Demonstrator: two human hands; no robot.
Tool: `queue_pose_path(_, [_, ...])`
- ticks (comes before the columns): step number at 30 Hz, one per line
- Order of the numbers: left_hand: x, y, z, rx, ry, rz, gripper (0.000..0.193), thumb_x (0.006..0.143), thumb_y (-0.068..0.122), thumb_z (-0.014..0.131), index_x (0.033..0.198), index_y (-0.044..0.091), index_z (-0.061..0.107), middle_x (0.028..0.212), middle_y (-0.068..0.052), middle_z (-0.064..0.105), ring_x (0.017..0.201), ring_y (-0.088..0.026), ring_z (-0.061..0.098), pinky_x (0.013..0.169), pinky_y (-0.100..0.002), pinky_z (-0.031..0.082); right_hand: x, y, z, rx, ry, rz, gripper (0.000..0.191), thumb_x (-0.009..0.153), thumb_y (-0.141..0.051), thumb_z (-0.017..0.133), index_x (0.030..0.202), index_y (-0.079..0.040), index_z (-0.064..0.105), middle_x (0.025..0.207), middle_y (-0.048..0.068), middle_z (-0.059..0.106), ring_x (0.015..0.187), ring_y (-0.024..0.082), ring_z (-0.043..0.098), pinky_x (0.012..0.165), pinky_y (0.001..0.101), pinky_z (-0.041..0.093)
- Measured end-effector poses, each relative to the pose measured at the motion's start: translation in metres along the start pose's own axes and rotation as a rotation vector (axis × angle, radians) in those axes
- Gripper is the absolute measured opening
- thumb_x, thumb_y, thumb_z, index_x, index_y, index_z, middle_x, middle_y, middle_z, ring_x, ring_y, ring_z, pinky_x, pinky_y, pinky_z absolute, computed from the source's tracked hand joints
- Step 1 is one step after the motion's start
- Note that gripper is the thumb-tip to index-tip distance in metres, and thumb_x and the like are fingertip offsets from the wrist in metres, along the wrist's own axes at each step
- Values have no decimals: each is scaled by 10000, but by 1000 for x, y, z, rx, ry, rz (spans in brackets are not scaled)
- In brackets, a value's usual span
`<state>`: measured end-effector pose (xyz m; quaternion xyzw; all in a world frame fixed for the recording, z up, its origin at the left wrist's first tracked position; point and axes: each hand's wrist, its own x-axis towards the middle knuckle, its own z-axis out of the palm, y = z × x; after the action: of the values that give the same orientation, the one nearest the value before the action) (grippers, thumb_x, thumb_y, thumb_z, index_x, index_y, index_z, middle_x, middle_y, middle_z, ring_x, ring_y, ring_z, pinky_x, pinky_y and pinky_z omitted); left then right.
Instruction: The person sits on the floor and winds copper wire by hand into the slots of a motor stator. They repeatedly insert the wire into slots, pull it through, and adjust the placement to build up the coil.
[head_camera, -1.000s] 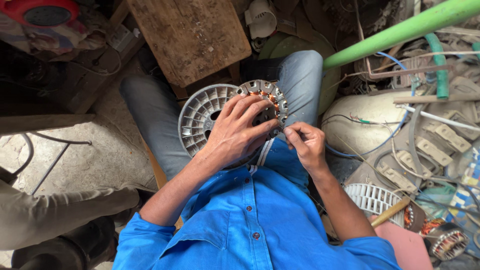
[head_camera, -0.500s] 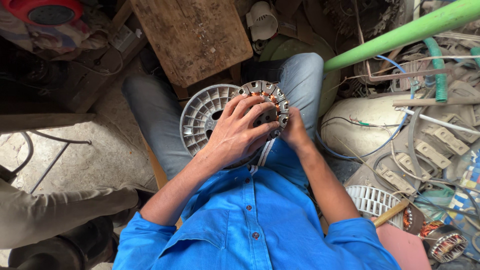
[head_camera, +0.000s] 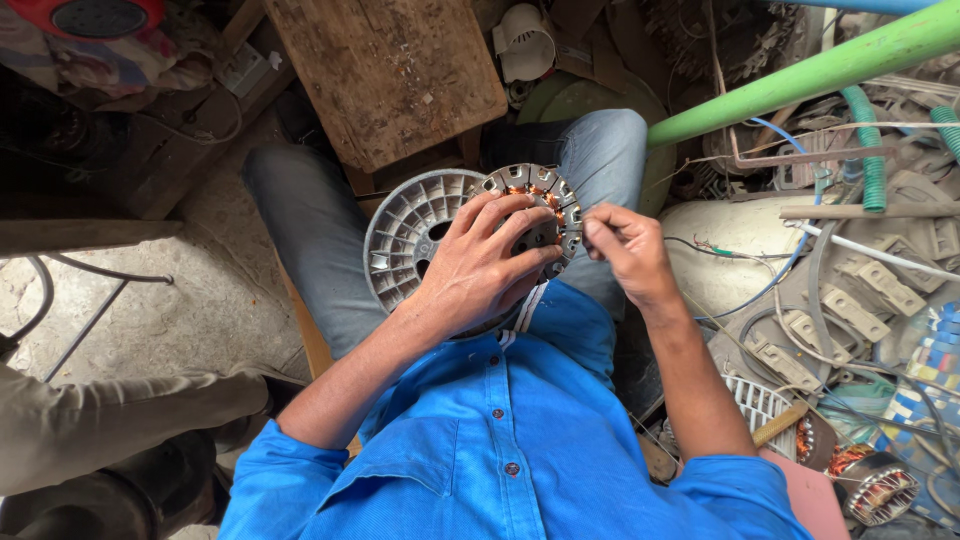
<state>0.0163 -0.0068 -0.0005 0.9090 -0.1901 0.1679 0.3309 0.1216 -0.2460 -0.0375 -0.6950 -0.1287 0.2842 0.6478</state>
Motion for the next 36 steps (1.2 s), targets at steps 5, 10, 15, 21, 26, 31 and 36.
queue_pose_path(5, [0,1,0,-9,8,-6,327,861,247,783,1181,198,739,1402,-67,580,1368,-286,491,1193,-502,358,-10,5,-9,-39,44,40,85,990,-62,673,976,6,723,826,16,656,720,59,564,660,209,464])
queue_pose_path(10, [0,1,-1,-5,9,-3,320,862,249,779,1175,197,736,1390,-63,584,1364,-281,495,1197,-499,361,-18,-10,-7,-117,5,-41,97,976,-51,680,972,31,732,844,25,674,719,58,558,652,210,457])
queue_pose_path(15, [0,0,-1,-6,-10,-33,332,905,230,752,1217,157,665,1398,-67,577,1375,-279,502,1201,-492,367,-14,-27,14,-193,-30,-81,115,976,-53,686,1014,38,746,862,39,682,756,73,599,681,221,490])
queue_pose_path(21, [-1,-1,0,-24,-9,-74,497,934,212,734,1413,154,613,1408,-79,561,1381,-282,495,1188,-481,368,-15,-41,26,-440,-78,-314,104,939,-35,732,1012,39,728,921,103,726,840,150,688,762,275,537])
queue_pose_path(26, [1,-1,2,-12,-1,-49,434,900,225,749,1324,206,654,1413,-72,561,1385,-276,489,1176,-484,356,-21,-40,22,-590,-71,-439,155,870,-42,793,1003,14,734,950,111,735,894,216,689,825,325,539])
queue_pose_path(31, [2,0,0,30,-4,-21,431,910,234,761,1330,197,669,1417,-86,557,1379,-284,489,1177,-483,362,-19,-37,9,-624,-107,-438,252,813,-76,845,1038,-34,738,998,78,736,977,208,688,919,345,535])
queue_pose_path(36, [0,-1,-4,22,-3,-22,419,898,239,768,1309,207,692,1403,-75,572,1366,-282,503,1175,-485,374,-5,-32,-6,-540,-34,-406,654,771,-93,851,1371,-50,594,1422,124,563,1328,250,556,1146,367,454])
